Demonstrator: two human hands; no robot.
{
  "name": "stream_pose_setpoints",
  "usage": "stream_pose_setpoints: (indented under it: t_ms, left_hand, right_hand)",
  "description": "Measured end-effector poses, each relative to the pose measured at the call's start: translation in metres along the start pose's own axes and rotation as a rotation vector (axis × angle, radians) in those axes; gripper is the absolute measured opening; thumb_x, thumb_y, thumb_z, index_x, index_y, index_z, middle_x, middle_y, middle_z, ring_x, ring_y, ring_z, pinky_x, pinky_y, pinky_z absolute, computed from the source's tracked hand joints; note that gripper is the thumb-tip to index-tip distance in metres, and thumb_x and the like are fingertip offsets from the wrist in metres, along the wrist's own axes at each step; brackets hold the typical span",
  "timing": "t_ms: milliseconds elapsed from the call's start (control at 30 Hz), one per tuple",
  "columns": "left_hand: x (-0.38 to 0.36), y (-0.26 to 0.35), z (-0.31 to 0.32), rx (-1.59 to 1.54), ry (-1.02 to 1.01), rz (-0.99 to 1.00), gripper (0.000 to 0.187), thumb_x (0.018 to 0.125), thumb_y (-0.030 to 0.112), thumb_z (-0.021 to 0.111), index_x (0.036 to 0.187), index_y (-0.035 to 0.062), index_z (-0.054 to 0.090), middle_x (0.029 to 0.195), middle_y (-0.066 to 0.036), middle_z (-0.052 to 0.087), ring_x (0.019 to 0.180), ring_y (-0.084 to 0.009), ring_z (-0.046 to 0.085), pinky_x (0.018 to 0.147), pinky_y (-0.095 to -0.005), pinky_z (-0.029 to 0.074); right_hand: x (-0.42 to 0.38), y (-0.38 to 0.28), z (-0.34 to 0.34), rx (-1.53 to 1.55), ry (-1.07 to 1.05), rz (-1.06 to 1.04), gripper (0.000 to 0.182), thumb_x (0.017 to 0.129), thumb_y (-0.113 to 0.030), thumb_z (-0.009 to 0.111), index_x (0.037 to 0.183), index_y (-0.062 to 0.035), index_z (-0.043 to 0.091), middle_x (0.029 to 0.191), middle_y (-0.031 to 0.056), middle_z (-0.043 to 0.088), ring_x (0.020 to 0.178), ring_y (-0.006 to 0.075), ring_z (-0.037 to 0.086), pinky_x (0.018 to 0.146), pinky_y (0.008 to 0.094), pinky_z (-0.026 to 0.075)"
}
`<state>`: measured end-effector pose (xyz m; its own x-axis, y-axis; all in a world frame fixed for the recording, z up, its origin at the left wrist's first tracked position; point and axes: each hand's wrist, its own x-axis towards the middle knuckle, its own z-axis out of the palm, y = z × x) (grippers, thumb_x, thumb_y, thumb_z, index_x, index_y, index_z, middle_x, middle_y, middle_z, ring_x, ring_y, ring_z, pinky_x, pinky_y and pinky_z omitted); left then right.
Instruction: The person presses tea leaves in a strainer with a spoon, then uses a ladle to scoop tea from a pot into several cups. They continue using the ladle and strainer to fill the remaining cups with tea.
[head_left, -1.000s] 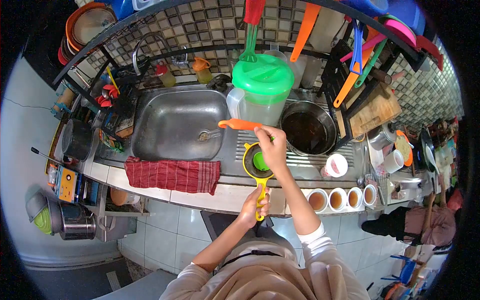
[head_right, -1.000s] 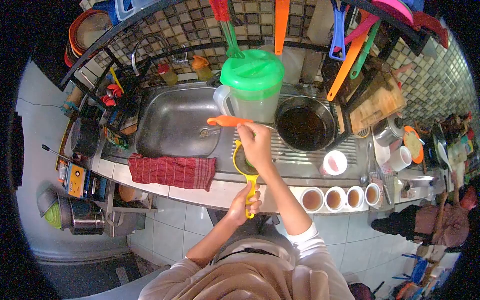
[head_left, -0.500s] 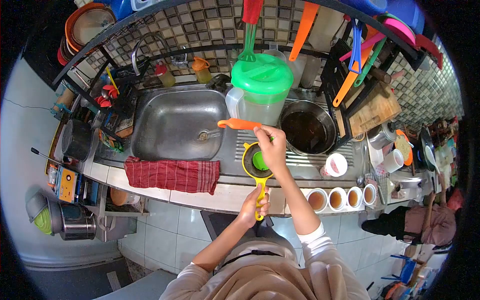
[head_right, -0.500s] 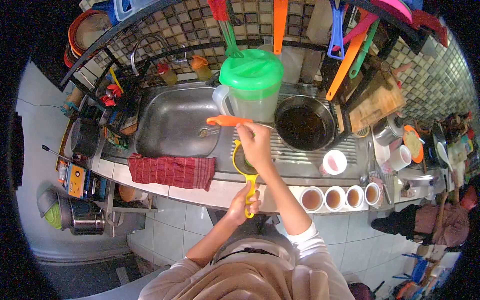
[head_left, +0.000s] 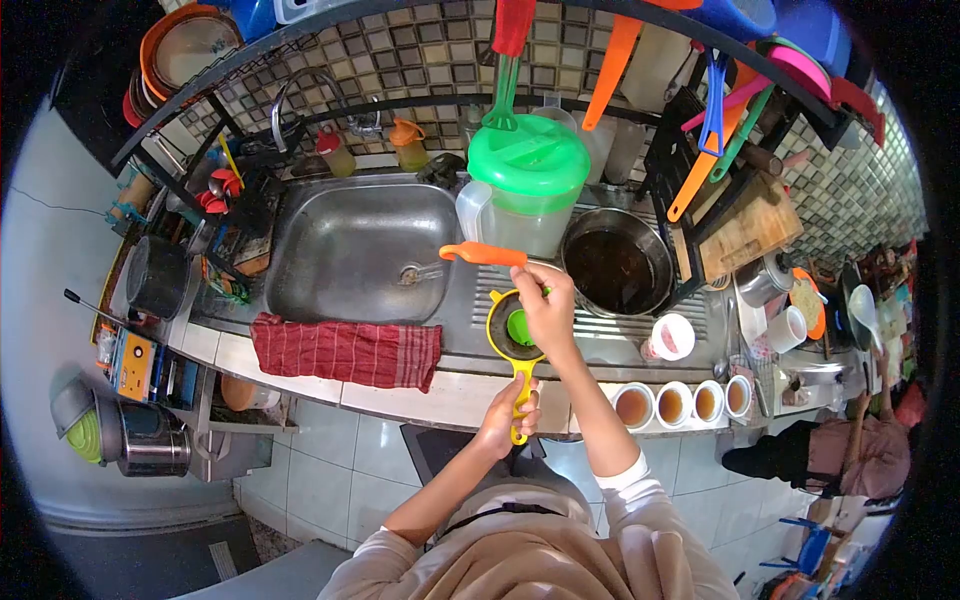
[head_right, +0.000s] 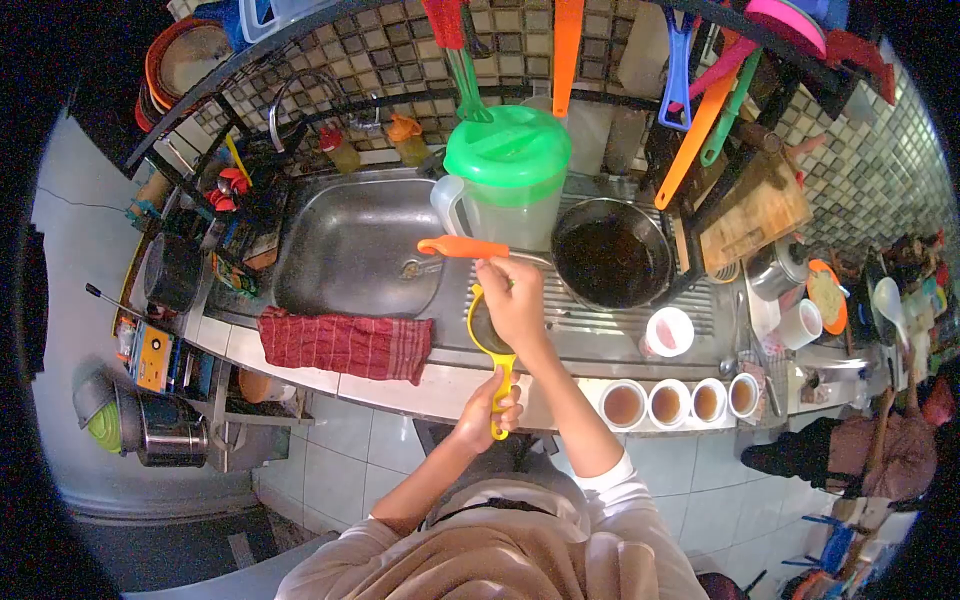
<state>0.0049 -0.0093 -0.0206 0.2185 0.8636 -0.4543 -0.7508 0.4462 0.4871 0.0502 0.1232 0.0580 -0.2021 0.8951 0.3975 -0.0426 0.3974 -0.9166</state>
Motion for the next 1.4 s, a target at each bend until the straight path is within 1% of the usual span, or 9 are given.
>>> stream_pose_setpoints:
  t_ms: [467,600,733,800,867,1033,1133,1267,1400]
  left_hand:
    - [0.001,-0.003,0.003,0.028,0.022,0.013,0.031,0.088,0.045,0.039,0.09,0.0142,0.041,0.06,0.005,0.027,0.046,-0.0061,0.028,0.04,-0.0193,0.023]
    - [0.0,-0.002,0.004,0.05,0.032,0.016,0.03,0.089,0.044,0.039,0.092,0.0138,0.041,0.061,0.004,0.027,0.046,-0.0068,0.029,0.04,-0.02,0.026]
    - [-0.002,0.001,0.009,0.081,0.046,0.021,0.03,0.089,0.043,0.037,0.093,0.0134,0.041,0.06,0.004,0.028,0.046,-0.0073,0.03,0.04,-0.0203,0.026]
    - [-0.003,0.003,0.009,0.1,0.056,0.014,0.033,0.09,0.045,0.034,0.092,0.0122,0.041,0.06,0.004,0.03,0.044,-0.0062,0.03,0.039,-0.0194,0.026]
    - [-0.005,0.004,0.007,0.095,0.037,0.018,0.032,0.09,0.043,0.035,0.093,0.012,0.041,0.06,0.003,0.03,0.044,-0.0064,0.03,0.04,-0.0198,0.026]
    - [-0.017,0.013,0.01,0.189,-0.009,-0.023,0.029,0.091,0.039,0.036,0.096,0.011,0.04,0.061,0.002,0.032,0.044,-0.0074,0.032,0.039,-0.0201,0.026]
    - [-0.022,0.026,0.014,0.278,-0.044,-0.05,0.025,0.092,0.034,0.036,0.097,0.0097,0.04,0.061,0.001,0.034,0.044,-0.0084,0.034,0.038,-0.0212,0.025]
    - [-0.004,0.05,0.025,0.452,-0.2,-0.158,0.025,0.092,0.032,0.039,0.102,0.0099,0.037,0.06,0.003,0.035,0.044,-0.0062,0.031,0.038,-0.0197,0.024]
    - [0.042,0.075,0.041,0.896,-0.28,0.237,0.023,0.091,0.023,0.042,0.108,0.0101,0.032,0.059,0.001,0.037,0.045,-0.0094,0.036,0.038,-0.0244,0.029]
  right_hand:
    - [-0.005,-0.008,-0.007,-0.012,-0.049,0.022,0.026,0.08,-0.011,0.054,0.061,0.0027,0.043,0.049,-0.0013,0.029,0.049,0.0053,0.027,0.044,0.0259,0.023]
    - [-0.01,-0.015,-0.009,-0.043,-0.034,0.009,0.035,0.08,-0.009,0.054,0.056,0.0004,0.031,0.048,-0.0005,0.024,0.048,0.0061,0.023,0.042,0.027,0.019]
    - [-0.013,-0.008,-0.016,-0.029,-0.045,0.051,0.029,0.081,-0.012,0.054,0.059,0.0021,0.04,0.048,0.0014,0.027,0.049,0.0061,0.026,0.042,0.0262,0.022]
    - [-0.015,-0.006,-0.019,0.002,-0.028,0.081,0.028,0.081,-0.013,0.055,0.06,0.0026,0.044,0.047,-0.0006,0.031,0.048,0.0053,0.027,0.042,0.0251,0.023]
    - [-0.018,-0.009,-0.021,0.128,-0.03,0.149,0.036,0.082,-0.009,0.052,0.052,-0.0044,0.032,0.047,-0.0052,0.03,0.044,0.0023,0.025,0.04,0.0237,0.018]
    - [-0.032,-0.01,-0.041,0.365,0.029,0.232,0.03,0.082,-0.004,0.048,0.057,-0.0044,0.034,0.049,-0.0015,0.031,0.044,0.0057,0.028,0.043,0.0227,0.021]
    - [-0.04,-0.033,-0.047,0.362,0.289,0.195,0.029,0.082,-0.007,0.046,0.058,-0.0063,0.03,0.049,0.0004,0.028,0.044,0.0087,0.027,0.045,0.0267,0.028]
    - [-0.046,-0.027,-0.086,0.601,0.21,-0.092,0.022,0.078,-0.004,0.046,0.059,-0.0039,0.033,0.05,0.0008,0.027,0.045,0.0119,0.031,0.048,0.0303,0.03]
    - [-0.031,-0.034,-0.1,0.499,0.368,-0.354,0.028,0.078,-0.018,0.045,0.057,-0.0084,0.028,0.049,0.0,0.023,0.043,0.0125,0.024,0.05,0.0308,0.025]
